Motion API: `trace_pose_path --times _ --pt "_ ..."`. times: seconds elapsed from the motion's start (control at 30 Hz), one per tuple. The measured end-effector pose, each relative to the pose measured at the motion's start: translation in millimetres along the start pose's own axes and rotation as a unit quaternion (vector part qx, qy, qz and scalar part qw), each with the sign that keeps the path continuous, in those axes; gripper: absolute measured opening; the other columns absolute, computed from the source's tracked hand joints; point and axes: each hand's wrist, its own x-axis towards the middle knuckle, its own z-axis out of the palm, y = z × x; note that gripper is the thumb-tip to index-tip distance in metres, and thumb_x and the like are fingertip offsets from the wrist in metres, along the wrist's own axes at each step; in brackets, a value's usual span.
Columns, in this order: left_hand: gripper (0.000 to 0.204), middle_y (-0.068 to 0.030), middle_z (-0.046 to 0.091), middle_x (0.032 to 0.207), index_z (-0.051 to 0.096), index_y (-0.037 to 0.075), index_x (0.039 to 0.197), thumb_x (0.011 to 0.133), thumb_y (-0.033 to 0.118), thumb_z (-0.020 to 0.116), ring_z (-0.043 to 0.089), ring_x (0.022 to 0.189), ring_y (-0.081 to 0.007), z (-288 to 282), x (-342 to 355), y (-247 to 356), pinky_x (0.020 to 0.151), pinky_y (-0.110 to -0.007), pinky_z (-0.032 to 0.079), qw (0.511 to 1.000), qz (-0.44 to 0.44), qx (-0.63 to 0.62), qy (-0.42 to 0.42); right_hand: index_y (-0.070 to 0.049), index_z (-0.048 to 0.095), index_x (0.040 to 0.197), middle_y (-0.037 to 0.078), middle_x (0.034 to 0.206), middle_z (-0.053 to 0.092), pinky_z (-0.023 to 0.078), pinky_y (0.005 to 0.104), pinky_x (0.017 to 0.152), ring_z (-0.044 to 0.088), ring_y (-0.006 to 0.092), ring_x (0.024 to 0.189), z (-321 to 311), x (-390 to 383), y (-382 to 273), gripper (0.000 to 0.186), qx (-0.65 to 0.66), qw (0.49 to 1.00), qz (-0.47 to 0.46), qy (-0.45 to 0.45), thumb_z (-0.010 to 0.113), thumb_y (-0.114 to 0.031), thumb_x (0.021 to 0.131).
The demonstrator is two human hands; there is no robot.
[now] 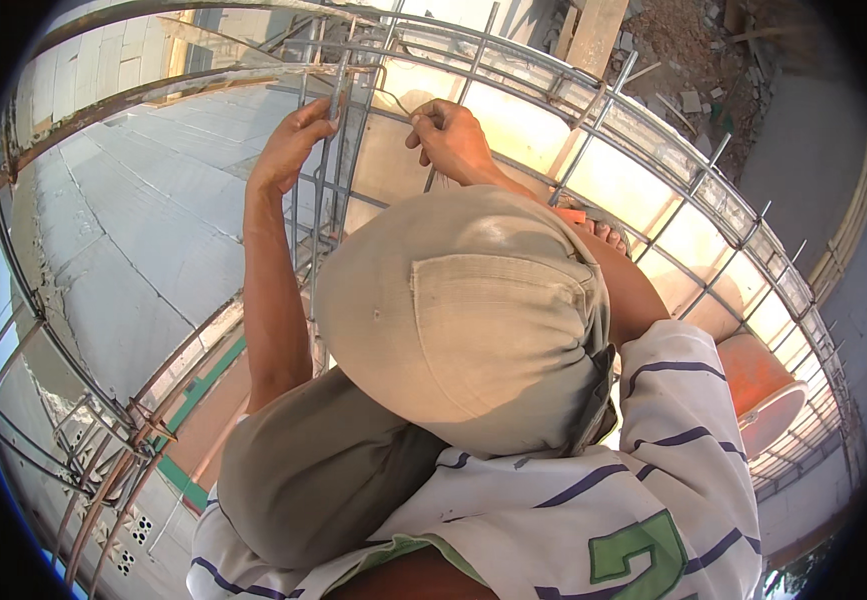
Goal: The person secures vertical reinforcement bars by hand-tightening wire loops around the intersecting metal frame and then using pliers to twist and cut the wire.
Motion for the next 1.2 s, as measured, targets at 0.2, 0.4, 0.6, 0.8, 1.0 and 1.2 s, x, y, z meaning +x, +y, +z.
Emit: trace_pose_path --times 0.2,0.4,0.6,0.8,1.0,1.2 --pt "0.039 -0.0182 0.064 0.125 0.055 -0.003 0.133 0.096 0.01 0.053 0.064 0.113 -0.0234 -32 -27 -21 0.092 -0.03 0.051 0.969 0.052 -0.201 0.133 0.004 0.062 0.109 0.009 0.079 0.071 0.047 0.03 0.051 0.06 0.0134 0.054 -2 1 -18 0.026 -0.073 0.997 0.017 -0.017 0.054 -0.016 0.093" --pt "0.04 -0.0191 0.065 0.121 0.056 -0.004 0.131 0.098 0.019 0.055 0.064 0.111 -0.0236 -36 -23 -31 0.095 -0.032 0.05 0.968 0.025 -0.207 0.142 0.003 0.061 0.109 0.009 0.077 0.07 0.048 0.0317 0.052 0.061 0.0142 0.054 9 11 -34 0.027 -0.181 0.983 -0.003 -0.017 0.052 -0.017 0.093" --pt "0.057 -0.0211 0.053 0.14 0.052 -0.004 0.136 0.1 0.04 0.052 0.048 0.132 -0.0305 7 -18 -28 0.112 -0.041 0.034 0.975 -0.037 -0.151 0.161 0.003 0.058 0.111 0.012 0.075 0.07 0.05 0.033 0.053 0.065 0.0174 0.053 28 23 -50 0.027 -0.267 0.962 -0.04 -0.028 0.049 -0.015 0.093" --pt "0.058 -0.022 0.051 0.143 0.049 -0.004 0.138 0.1 0.04 0.048 0.045 0.135 -0.0328 16 10 -31 0.111 -0.039 0.032 0.988 -0.001 -0.105 0.116 0.004 0.061 0.101 0.019 0.071 0.068 0.053 0.0404 0.057 0.068 0.0265 0.054 27 37 -53 0.02 -0.41 0.887 -0.212 0.017 0.05 -0.01 0.092" --pt "0.054 -0.0217 0.056 0.137 0.052 -0.003 0.136 0.1 0.037 0.046 0.05 0.128 -0.0341 18 22 -39 0.107 -0.04 0.036 0.986 -0.009 -0.089 0.138 0.007 0.061 0.1 0.02 0.069 0.066 0.053 0.0386 0.052 0.067 0.0245 0.052 38 43 -69 0.022 -0.339 0.934 -0.103 -0.039 0.049 -0.009 0.093" --pt "0.051 -0.0234 0.053 0.14 0.049 -0.002 0.139 0.099 0.031 0.047 0.047 0.132 -0.0371 15 12 -42 0.108 -0.041 0.035 0.99 -0.012 -0.089 0.112 0.01 0.06 0.105 0.014 0.069 0.066 0.051 0.0329 0.045 0.066 0.0204 0.052 51 57 -67 0.025 -0.268 0.96 -0.034 -0.071 0.047 -0.009 0.094"
